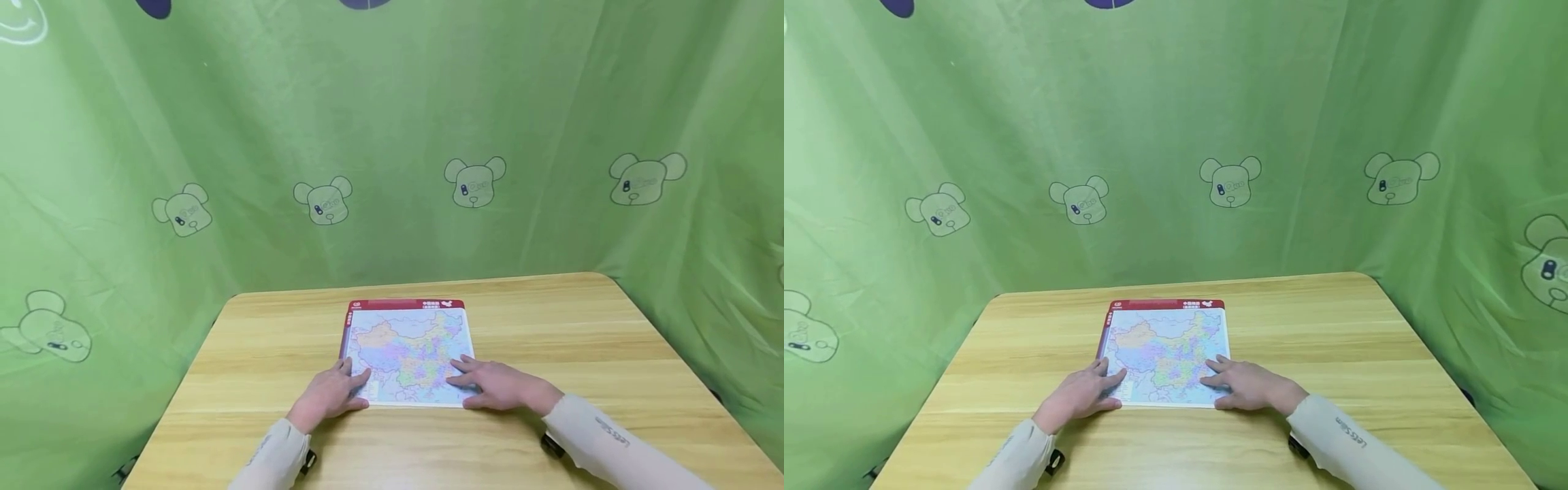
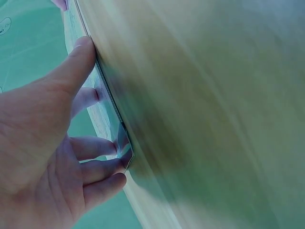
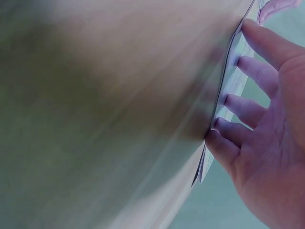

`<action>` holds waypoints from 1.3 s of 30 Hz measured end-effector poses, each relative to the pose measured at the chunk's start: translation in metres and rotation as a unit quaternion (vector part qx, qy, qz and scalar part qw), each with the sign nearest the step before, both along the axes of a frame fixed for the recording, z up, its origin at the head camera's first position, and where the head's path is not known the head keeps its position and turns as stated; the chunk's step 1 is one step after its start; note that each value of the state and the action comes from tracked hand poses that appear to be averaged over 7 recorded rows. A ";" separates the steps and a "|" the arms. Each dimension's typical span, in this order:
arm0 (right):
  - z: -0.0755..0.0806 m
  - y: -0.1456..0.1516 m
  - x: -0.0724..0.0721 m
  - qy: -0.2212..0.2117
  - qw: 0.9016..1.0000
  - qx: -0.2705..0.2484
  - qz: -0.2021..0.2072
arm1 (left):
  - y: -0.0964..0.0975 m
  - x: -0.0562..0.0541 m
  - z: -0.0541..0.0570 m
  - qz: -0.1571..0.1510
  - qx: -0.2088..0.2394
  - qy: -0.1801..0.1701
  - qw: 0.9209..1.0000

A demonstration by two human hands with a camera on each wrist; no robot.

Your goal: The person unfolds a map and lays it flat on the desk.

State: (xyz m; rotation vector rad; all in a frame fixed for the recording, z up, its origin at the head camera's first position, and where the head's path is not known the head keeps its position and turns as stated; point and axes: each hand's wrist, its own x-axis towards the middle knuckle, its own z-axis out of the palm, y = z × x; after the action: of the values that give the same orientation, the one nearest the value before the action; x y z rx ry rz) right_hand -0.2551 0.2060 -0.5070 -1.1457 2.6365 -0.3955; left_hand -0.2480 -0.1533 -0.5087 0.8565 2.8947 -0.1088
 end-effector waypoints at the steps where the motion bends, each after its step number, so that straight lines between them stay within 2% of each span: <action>1: 0.000 0.001 0.001 0.000 1.000 -0.002 0.002 | 0.001 0.000 0.000 0.000 0.001 -0.002 1.000; 8: 0.000 0.004 0.003 -0.008 1.000 -0.006 0.002 | 0.004 0.001 -0.004 0.003 -0.001 -0.004 1.000; 14: 0.002 0.006 0.003 -0.009 1.000 -0.002 -0.001 | 0.006 -0.001 -0.006 -0.007 -0.006 0.012 1.000; 18: 0.002 0.007 0.002 -0.003 1.000 -0.003 -0.001 | 0.007 -0.002 -0.004 -0.008 -0.008 0.021 1.000; 27: 0.001 0.009 0.002 -0.010 1.000 0.001 -0.013 | 0.008 -0.002 0.001 -0.013 -0.012 0.021 1.000; 33: 0.006 0.011 0.004 -0.010 1.000 -0.005 -0.014 | 0.010 -0.002 0.001 -0.018 -0.016 0.022 0.999; 39: 0.003 0.012 0.005 -0.012 1.000 -0.004 -0.016 | 0.012 0.001 0.000 -0.016 -0.018 0.015 1.000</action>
State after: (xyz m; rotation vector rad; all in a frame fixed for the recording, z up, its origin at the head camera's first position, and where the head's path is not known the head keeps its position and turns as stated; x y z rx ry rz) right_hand -0.2500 0.2183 -0.5035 -1.0944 2.6379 -0.4228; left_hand -0.2468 -0.1412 -0.5085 0.9031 2.8978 -0.1771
